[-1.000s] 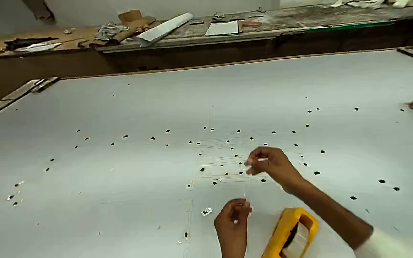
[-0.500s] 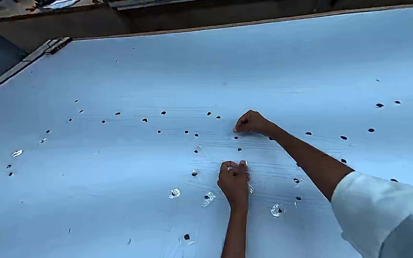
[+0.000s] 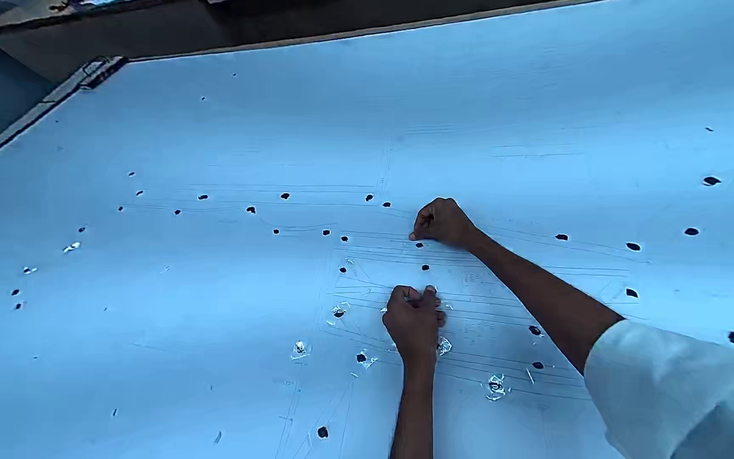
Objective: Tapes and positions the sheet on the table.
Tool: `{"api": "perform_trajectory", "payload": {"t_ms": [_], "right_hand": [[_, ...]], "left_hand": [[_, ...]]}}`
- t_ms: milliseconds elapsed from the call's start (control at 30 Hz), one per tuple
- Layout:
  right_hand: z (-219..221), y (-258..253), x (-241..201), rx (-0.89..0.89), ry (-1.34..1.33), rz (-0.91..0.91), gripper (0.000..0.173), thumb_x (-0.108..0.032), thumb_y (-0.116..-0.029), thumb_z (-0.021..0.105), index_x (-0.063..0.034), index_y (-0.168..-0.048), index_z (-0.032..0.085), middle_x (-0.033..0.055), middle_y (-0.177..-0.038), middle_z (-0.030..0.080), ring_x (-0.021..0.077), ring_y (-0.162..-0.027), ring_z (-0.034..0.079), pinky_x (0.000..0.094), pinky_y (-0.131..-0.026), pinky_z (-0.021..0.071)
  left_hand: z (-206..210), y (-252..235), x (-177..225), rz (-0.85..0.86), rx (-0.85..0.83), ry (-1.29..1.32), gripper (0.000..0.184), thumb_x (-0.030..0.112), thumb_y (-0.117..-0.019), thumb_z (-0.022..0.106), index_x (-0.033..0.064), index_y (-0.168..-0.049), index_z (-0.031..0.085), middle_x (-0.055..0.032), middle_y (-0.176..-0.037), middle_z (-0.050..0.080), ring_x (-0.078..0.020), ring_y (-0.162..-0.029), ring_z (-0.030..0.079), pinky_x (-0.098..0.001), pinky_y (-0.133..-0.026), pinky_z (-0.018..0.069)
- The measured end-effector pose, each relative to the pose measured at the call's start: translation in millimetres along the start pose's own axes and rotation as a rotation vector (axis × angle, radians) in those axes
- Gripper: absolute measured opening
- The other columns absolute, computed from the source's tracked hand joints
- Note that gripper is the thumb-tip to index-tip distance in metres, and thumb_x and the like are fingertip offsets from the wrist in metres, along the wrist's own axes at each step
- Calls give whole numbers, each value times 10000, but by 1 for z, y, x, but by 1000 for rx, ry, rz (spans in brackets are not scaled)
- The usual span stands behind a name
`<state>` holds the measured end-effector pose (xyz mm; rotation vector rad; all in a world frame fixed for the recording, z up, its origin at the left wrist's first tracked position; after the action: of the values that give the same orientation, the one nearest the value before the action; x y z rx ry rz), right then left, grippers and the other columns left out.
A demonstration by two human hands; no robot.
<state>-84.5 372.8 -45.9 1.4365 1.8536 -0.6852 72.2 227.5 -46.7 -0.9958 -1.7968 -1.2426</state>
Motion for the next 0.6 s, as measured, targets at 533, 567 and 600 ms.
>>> {"api": "perform_trajectory", "payload": {"t_ms": [533,567,600], "right_hand": [[8,27,-12,359,107,-250,231,-107,-1031,557,8,-1193,675,185,-1210,675,348,-1154,639,494,-1007,514],[11,39,-21,340,154,-320,255,-81,-1040,514,-5,-1211,688,168,-1274,673,338,-1237,616,485,-1064,488],[11,53,-30,315,194,-333,290,-61,-1044,486,-13,-1250,684,157,-1338,654,329,-1305,583,483,-1108,461]], "left_hand": [[-16,12,19,679,-59,-714,276,265,-1002,636,45,-1142,727,-114,-1097,728,-313,-1033,691,-533,-878,562],[-13,2,17,796,-125,-755,331,271,-1040,559,67,-1254,707,-96,-1309,678,-323,-1247,610,-560,-1009,502],[-9,-11,13,872,-197,-811,384,286,-1068,483,95,-1344,670,-74,-1456,595,-331,-1396,496,-601,-1095,415]]}}
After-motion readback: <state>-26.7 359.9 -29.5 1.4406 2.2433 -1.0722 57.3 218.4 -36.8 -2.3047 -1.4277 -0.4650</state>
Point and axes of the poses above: each hand's wrist, its own y-axis away from the middle knuckle, its own z-axis out of the palm, x = y × z, the point moved 4 cm from there along -y, towards the middle knuckle
